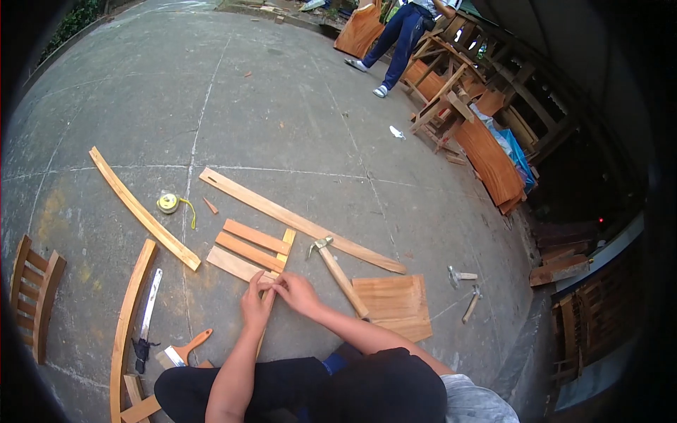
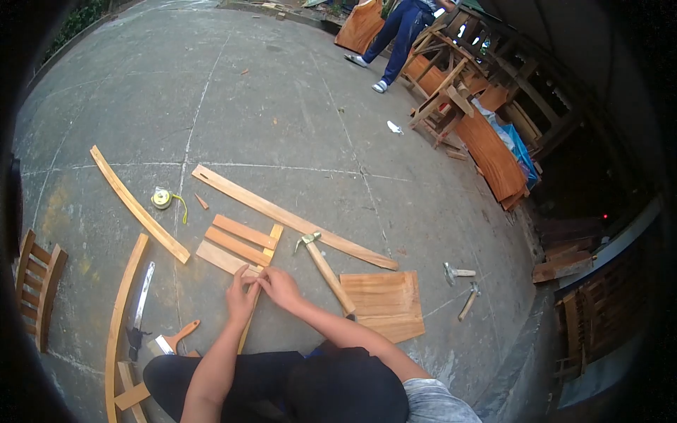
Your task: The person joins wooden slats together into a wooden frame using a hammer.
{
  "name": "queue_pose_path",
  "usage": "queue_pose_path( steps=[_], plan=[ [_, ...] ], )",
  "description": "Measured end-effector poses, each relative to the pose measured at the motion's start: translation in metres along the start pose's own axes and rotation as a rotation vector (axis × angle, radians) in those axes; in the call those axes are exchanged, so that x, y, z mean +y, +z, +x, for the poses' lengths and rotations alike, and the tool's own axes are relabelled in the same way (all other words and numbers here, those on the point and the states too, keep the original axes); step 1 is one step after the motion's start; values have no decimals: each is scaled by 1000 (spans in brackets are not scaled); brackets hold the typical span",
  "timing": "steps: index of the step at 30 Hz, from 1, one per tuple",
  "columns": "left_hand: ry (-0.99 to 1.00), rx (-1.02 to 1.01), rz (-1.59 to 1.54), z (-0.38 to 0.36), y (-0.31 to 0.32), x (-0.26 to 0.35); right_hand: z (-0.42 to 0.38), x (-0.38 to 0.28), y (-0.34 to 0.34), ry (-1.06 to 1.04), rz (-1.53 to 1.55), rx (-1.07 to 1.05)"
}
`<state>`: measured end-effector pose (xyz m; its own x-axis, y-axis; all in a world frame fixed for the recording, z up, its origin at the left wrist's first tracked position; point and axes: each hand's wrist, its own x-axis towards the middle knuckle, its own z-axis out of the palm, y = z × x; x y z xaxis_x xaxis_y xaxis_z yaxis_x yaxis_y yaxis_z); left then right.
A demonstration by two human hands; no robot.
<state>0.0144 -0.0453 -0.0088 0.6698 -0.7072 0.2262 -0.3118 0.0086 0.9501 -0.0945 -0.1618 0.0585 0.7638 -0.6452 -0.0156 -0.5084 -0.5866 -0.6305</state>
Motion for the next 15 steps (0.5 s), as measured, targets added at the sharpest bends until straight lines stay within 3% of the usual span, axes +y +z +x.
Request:
queue_pose_path(
  steps=[15],
  plan=[
    [3,3,45,2,-6,11,2,-3,-3,60,-35,-26]
  ],
)
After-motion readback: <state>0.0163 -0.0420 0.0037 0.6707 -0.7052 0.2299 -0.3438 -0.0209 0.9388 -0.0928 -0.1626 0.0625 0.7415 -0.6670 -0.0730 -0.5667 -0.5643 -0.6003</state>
